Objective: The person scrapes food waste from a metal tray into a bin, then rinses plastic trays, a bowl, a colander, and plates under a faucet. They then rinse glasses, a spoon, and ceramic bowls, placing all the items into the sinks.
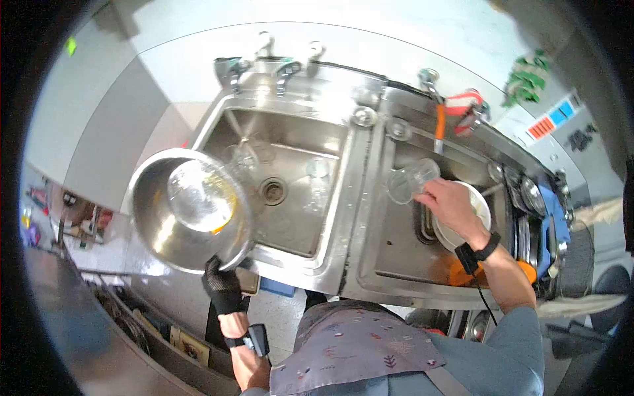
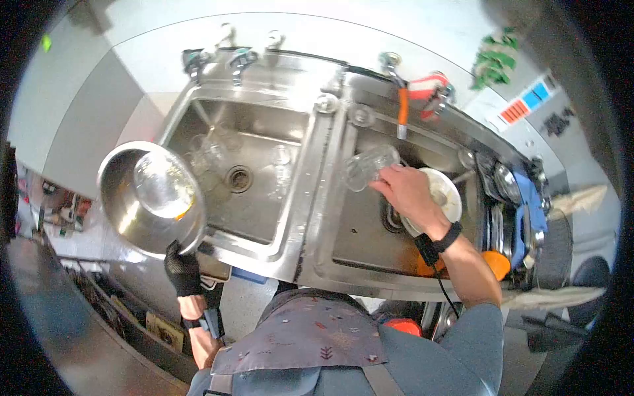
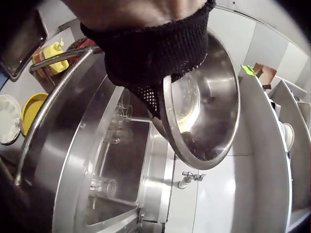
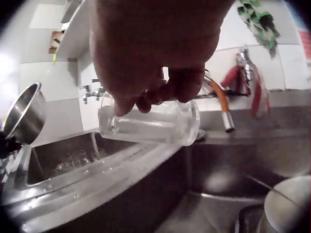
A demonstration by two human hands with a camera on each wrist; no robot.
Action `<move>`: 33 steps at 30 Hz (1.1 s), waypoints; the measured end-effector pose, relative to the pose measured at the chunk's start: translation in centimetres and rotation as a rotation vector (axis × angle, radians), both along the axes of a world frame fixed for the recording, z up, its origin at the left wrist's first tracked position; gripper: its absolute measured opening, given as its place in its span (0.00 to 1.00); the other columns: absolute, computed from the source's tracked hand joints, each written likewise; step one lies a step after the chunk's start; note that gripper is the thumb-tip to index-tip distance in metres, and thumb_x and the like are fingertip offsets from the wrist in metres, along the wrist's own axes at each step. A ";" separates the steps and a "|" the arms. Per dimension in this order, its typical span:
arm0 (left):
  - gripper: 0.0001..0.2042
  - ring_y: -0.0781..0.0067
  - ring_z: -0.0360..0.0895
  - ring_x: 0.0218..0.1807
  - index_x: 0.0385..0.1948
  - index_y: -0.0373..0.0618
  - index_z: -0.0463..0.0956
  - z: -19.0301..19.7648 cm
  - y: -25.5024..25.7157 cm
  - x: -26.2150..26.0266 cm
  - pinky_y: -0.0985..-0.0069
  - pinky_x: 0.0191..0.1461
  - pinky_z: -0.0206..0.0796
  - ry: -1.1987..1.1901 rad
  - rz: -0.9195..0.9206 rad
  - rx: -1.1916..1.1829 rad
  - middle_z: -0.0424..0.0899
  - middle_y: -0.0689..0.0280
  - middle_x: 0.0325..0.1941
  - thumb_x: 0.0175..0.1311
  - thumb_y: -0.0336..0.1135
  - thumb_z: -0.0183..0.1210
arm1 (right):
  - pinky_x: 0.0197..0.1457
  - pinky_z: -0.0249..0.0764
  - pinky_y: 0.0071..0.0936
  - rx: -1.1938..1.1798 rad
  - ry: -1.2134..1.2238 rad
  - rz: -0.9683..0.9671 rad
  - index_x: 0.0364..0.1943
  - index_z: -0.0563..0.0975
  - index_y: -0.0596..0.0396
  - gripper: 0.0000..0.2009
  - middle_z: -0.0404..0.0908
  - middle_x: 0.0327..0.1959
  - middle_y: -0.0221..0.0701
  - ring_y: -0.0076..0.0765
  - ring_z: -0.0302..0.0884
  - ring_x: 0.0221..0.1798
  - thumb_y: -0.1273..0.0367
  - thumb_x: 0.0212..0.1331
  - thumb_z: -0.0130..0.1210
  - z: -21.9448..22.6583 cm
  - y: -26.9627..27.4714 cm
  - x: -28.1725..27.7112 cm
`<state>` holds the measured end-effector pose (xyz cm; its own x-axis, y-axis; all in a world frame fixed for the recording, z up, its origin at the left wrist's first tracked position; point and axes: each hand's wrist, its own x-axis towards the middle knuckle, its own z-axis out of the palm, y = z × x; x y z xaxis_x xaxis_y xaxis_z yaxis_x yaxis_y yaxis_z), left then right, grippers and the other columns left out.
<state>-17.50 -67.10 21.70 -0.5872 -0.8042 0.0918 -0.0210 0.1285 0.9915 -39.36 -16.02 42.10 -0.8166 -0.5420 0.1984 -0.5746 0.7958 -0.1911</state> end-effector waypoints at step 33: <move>0.17 0.54 0.85 0.44 0.43 0.39 0.80 1.6 -3.1 -0.7 0.66 0.51 0.76 -0.172 -0.006 -0.494 0.86 0.52 0.40 0.48 0.20 0.69 | 0.29 0.73 0.33 -0.204 -0.852 0.101 0.31 0.79 0.62 0.23 0.80 0.21 0.38 0.33 0.79 0.22 0.52 0.68 0.56 -10.1 -28.0 -9.0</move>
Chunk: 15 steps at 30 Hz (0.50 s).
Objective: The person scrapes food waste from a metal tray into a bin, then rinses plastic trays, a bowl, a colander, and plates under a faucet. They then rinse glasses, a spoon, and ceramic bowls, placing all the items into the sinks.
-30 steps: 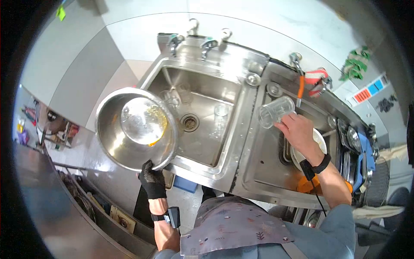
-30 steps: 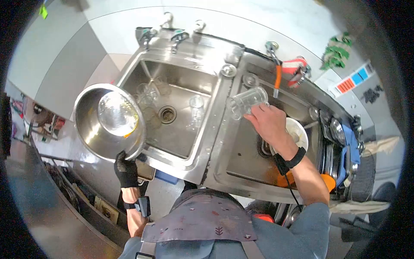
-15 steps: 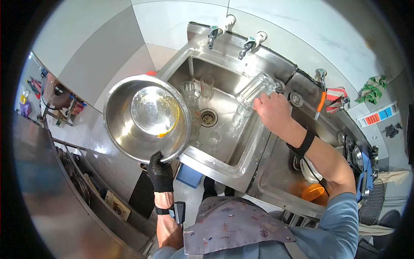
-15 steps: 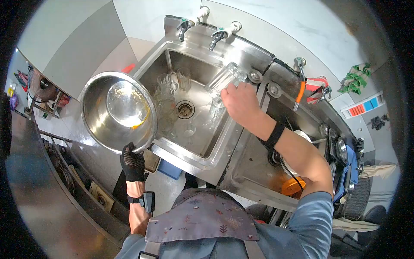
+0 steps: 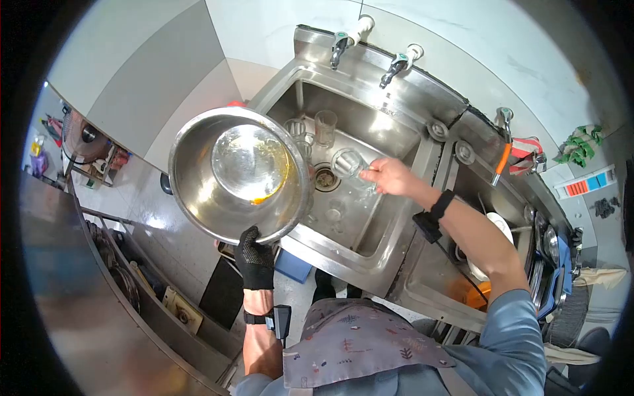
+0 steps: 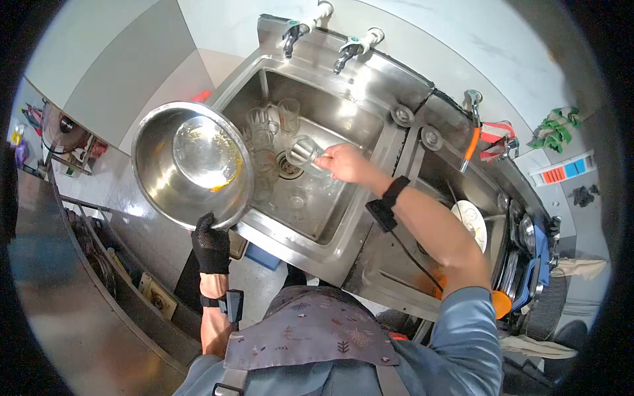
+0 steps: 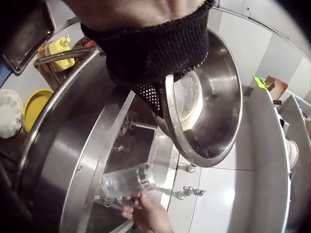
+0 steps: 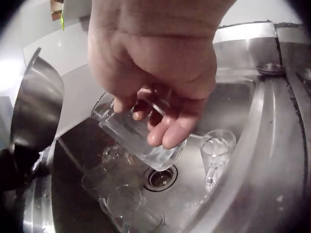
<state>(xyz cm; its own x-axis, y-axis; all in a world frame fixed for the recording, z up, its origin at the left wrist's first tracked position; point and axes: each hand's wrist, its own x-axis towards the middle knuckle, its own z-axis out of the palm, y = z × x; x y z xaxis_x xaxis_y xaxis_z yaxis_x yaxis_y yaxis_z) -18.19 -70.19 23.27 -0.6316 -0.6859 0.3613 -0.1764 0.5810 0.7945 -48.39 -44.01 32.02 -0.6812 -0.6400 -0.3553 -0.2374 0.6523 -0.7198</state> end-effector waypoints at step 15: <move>0.15 0.64 0.81 0.45 0.44 0.35 0.77 -5.2 0.5 -0.2 0.66 0.49 0.76 0.256 -0.011 0.712 0.82 0.57 0.44 0.53 0.17 0.65 | 0.32 0.81 0.34 0.194 -0.247 -0.335 0.37 0.78 0.71 0.23 0.82 0.37 0.45 0.41 0.86 0.33 0.56 0.70 0.53 -13.5 -6.3 -2.8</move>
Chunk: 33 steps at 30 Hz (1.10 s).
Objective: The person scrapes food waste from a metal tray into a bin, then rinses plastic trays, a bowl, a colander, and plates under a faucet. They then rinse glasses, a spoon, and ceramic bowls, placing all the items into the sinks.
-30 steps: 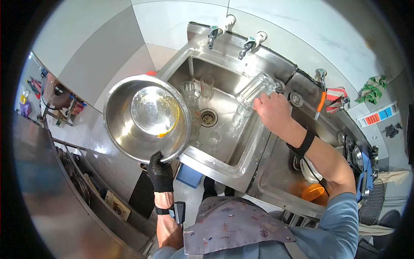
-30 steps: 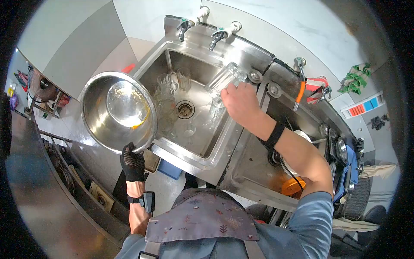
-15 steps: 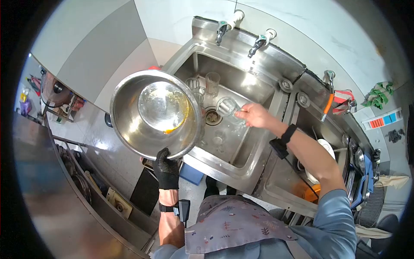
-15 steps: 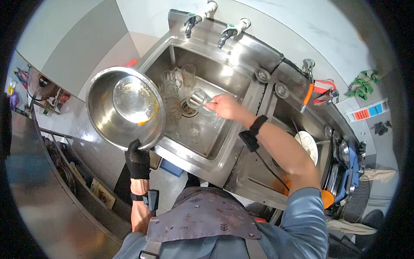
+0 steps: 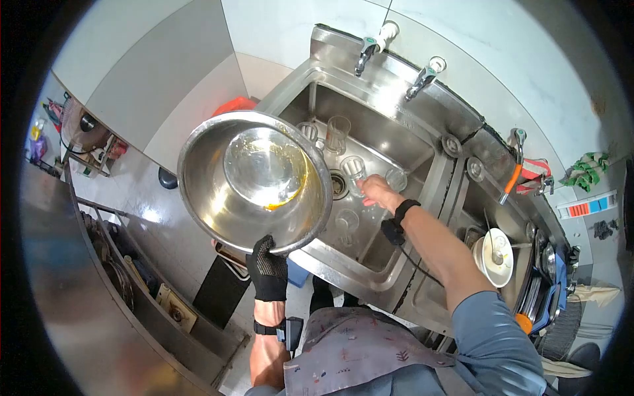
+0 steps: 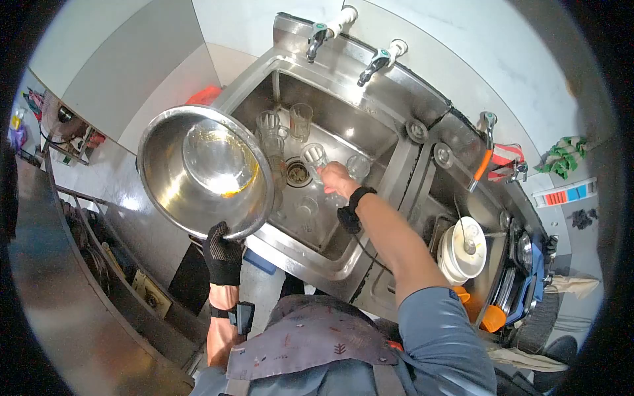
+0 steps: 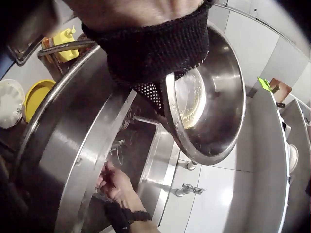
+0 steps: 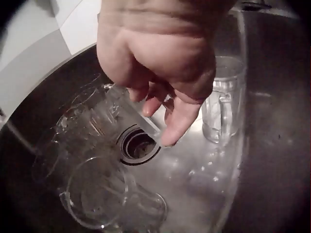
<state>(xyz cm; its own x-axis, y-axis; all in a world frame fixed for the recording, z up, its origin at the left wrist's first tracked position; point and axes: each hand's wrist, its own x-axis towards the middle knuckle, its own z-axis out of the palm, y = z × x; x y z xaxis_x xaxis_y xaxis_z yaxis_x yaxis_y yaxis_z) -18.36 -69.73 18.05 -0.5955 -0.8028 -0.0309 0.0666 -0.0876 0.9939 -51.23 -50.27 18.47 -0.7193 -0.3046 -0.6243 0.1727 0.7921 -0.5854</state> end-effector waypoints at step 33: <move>0.10 0.62 0.78 0.47 0.41 0.33 0.80 6.9 2.6 -2.3 0.63 0.52 0.74 0.034 -0.114 0.416 0.81 0.58 0.40 0.65 0.30 0.56 | 0.47 0.80 0.29 -0.663 -0.067 0.175 0.63 0.70 0.64 0.31 0.81 0.51 0.36 0.29 0.80 0.47 0.54 0.65 0.60 17.8 15.1 6.7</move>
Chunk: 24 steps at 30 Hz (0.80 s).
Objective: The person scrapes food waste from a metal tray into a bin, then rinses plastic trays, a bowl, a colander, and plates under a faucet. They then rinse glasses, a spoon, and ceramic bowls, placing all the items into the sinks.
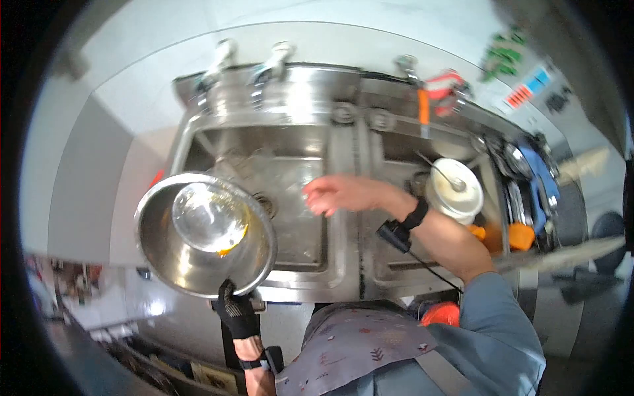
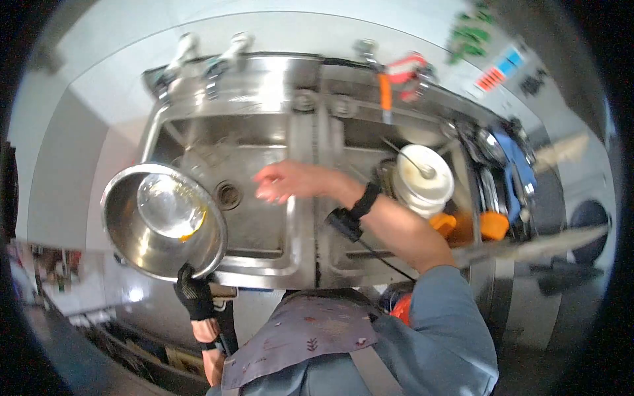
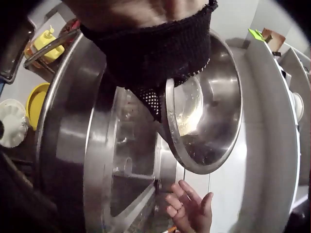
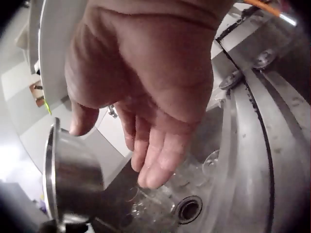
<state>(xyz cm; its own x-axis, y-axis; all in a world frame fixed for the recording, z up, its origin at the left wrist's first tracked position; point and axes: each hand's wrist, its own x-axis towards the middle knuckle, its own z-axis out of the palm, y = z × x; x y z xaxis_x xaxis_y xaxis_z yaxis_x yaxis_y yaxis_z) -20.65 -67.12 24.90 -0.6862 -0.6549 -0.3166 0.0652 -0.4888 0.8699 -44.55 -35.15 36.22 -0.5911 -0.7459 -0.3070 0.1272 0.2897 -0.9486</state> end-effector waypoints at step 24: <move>0.12 0.69 0.81 0.41 0.46 0.36 0.78 10.3 23.1 -6.3 0.73 0.43 0.73 0.033 -0.836 -0.490 0.84 0.62 0.42 0.61 0.27 0.61 | 0.34 0.85 0.24 -0.278 -0.144 -0.764 0.54 0.76 0.62 0.18 0.83 0.45 0.37 0.26 0.82 0.37 0.64 0.68 0.58 1.3 20.7 18.3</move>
